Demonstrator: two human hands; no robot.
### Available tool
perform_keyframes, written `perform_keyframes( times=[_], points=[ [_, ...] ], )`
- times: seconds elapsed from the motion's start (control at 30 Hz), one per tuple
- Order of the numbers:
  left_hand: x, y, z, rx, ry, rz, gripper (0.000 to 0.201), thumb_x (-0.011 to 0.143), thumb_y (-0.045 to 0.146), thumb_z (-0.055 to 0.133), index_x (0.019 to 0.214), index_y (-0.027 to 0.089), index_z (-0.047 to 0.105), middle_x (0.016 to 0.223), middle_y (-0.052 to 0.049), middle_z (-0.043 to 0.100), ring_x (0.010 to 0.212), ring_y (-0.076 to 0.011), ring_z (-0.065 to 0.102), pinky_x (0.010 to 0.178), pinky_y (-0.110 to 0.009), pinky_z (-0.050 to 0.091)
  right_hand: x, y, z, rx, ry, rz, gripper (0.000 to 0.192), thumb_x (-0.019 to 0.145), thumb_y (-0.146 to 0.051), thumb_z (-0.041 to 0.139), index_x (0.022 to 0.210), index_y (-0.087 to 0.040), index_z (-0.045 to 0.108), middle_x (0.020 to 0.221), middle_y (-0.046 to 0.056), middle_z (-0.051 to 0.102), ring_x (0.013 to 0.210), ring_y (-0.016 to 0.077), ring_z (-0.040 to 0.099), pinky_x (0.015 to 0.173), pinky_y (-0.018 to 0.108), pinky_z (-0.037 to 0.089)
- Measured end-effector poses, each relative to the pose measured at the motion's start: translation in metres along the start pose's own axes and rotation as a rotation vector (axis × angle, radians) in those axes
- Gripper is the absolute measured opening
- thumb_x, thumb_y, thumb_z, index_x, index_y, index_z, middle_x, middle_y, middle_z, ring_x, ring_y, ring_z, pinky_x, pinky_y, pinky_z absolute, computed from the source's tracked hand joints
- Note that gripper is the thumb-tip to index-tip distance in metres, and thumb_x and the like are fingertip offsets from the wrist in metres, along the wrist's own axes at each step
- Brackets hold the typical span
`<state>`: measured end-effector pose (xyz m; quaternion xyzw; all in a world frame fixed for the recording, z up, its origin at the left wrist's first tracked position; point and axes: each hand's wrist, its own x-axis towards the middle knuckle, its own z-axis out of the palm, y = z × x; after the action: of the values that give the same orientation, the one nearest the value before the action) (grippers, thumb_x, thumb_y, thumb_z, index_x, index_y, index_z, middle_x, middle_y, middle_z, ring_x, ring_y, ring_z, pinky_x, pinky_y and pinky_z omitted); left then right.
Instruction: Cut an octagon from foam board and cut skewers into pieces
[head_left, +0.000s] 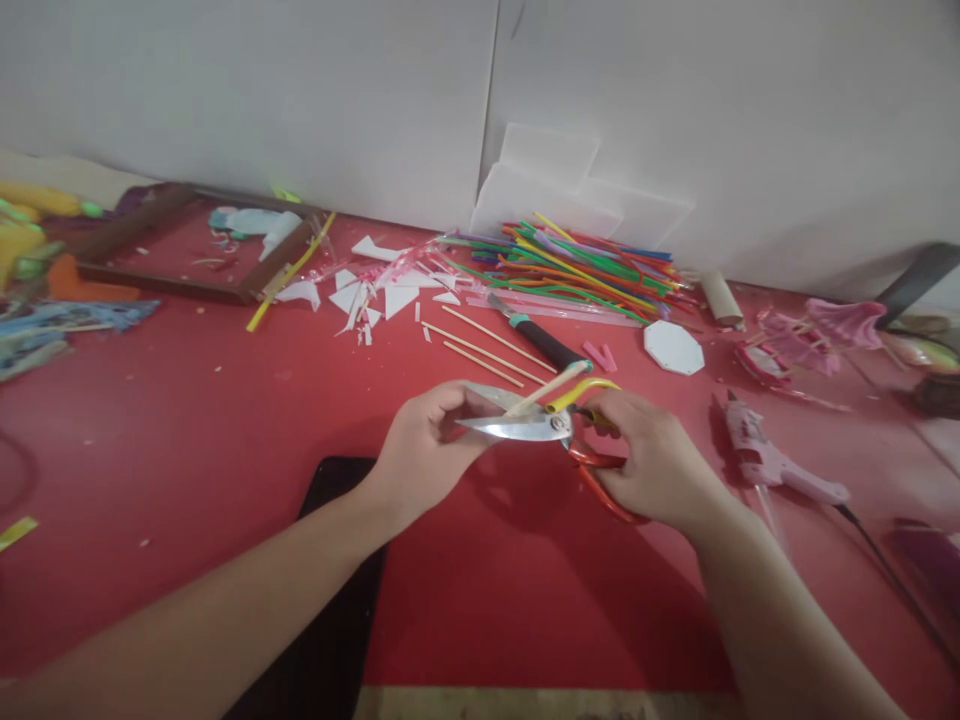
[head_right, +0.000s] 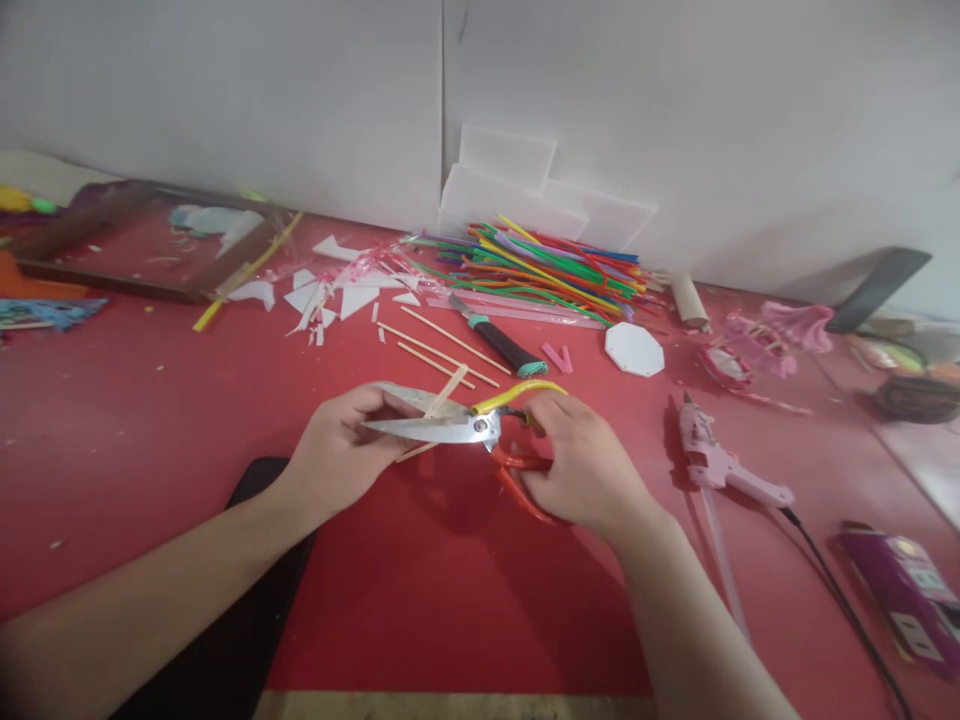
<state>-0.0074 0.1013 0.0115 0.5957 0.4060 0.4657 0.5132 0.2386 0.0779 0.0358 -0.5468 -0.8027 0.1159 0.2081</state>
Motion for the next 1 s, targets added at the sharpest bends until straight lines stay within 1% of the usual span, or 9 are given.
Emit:
perform_keyframes(
  times=[0.1, 0.23, 0.37, 0.43, 0.57, 0.67, 0.73, 0.9, 1.0],
  points=[
    [-0.002, 0.005, 0.003, 0.015, -0.04, 0.025, 0.017, 0.073, 0.005, 0.069, 0.08, 0.02, 0.071, 0.081, 0.0, 0.076, 0.077, -0.0138, 0.073, 0.071, -0.021, 0.059, -0.007, 0.007, 0.009, -0.017, 0.031, -0.057, 0.013, 0.083, -0.03, 0.059, 0.082, -0.023, 0.049, 0.075, 0.001, 0.058, 0.064, 0.0171, 0.054, 0.058, 0.028, 0.041],
    [-0.003, 0.011, 0.009, 0.04, -0.078, 0.049, 0.019, 0.071, 0.001, 0.068, 0.077, 0.019, 0.071, 0.08, 0.0, 0.075, 0.078, -0.0144, 0.074, 0.071, -0.02, 0.059, -0.015, 0.013, 0.014, -0.028, 0.085, -0.117, 0.011, 0.083, -0.027, 0.058, 0.086, -0.023, 0.049, 0.077, 0.002, 0.06, 0.066, 0.0178, 0.056, 0.057, 0.027, 0.041],
    [-0.004, 0.013, 0.011, 0.071, -0.028, 0.1, 0.024, 0.071, -0.001, 0.068, 0.078, 0.021, 0.073, 0.079, 0.002, 0.074, 0.076, -0.0102, 0.071, 0.069, -0.015, 0.055, -0.017, 0.01, 0.015, -0.014, 0.057, -0.085, 0.012, 0.082, -0.025, 0.057, 0.092, -0.022, 0.052, 0.078, 0.003, 0.063, 0.066, 0.0189, 0.059, 0.058, 0.028, 0.044],
    [-0.004, 0.014, 0.01, 0.077, 0.001, 0.129, 0.026, 0.069, -0.003, 0.068, 0.077, 0.022, 0.074, 0.079, 0.003, 0.074, 0.074, -0.0088, 0.071, 0.067, -0.013, 0.054, -0.017, 0.007, 0.015, -0.028, 0.065, -0.082, 0.013, 0.082, -0.026, 0.057, 0.093, -0.022, 0.053, 0.079, 0.004, 0.064, 0.067, 0.0202, 0.06, 0.059, 0.029, 0.046],
    [-0.004, 0.015, 0.007, 0.104, 0.01, 0.177, 0.028, 0.069, -0.005, 0.068, 0.076, 0.022, 0.074, 0.075, 0.003, 0.074, 0.068, -0.0082, 0.069, 0.06, -0.012, 0.052, -0.019, 0.002, 0.018, -0.085, 0.044, -0.072, 0.016, 0.086, -0.034, 0.058, 0.095, -0.021, 0.052, 0.084, 0.007, 0.064, 0.072, 0.0234, 0.061, 0.063, 0.033, 0.05],
    [-0.003, 0.015, 0.006, 0.129, -0.011, 0.217, 0.027, 0.068, -0.005, 0.069, 0.072, 0.021, 0.074, 0.071, 0.003, 0.073, 0.066, -0.0082, 0.068, 0.061, -0.012, 0.052, -0.021, 0.001, 0.023, -0.118, 0.045, -0.098, 0.022, 0.09, -0.039, 0.056, 0.099, -0.02, 0.051, 0.092, 0.011, 0.064, 0.079, 0.0257, 0.063, 0.068, 0.037, 0.052],
    [-0.004, 0.015, 0.005, 0.137, -0.02, 0.24, 0.027, 0.068, -0.005, 0.07, 0.072, 0.021, 0.074, 0.072, 0.003, 0.074, 0.066, -0.0083, 0.069, 0.061, -0.012, 0.052, -0.023, 0.001, 0.025, -0.135, 0.064, -0.128, 0.026, 0.092, -0.042, 0.055, 0.101, -0.019, 0.049, 0.093, 0.013, 0.064, 0.079, 0.0263, 0.062, 0.068, 0.038, 0.053],
    [-0.005, 0.019, 0.005, 0.15, -0.027, 0.284, 0.019, 0.071, 0.002, 0.074, 0.074, 0.02, 0.073, 0.072, 0.002, 0.074, 0.066, -0.0094, 0.069, 0.062, -0.014, 0.053, -0.025, 0.0, 0.028, -0.15, 0.112, -0.141, 0.033, 0.092, -0.049, 0.053, 0.102, -0.019, 0.046, 0.091, 0.012, 0.061, 0.078, 0.0267, 0.06, 0.066, 0.039, 0.052],
    [-0.005, 0.02, 0.005, 0.158, -0.024, 0.301, 0.015, 0.073, 0.006, 0.074, 0.074, 0.02, 0.072, 0.072, 0.001, 0.073, 0.067, -0.0107, 0.069, 0.062, -0.017, 0.054, -0.025, -0.001, 0.028, -0.146, 0.111, -0.125, 0.034, 0.091, -0.051, 0.053, 0.103, -0.02, 0.044, 0.093, 0.012, 0.061, 0.079, 0.0268, 0.06, 0.067, 0.04, 0.052]
  ],
)
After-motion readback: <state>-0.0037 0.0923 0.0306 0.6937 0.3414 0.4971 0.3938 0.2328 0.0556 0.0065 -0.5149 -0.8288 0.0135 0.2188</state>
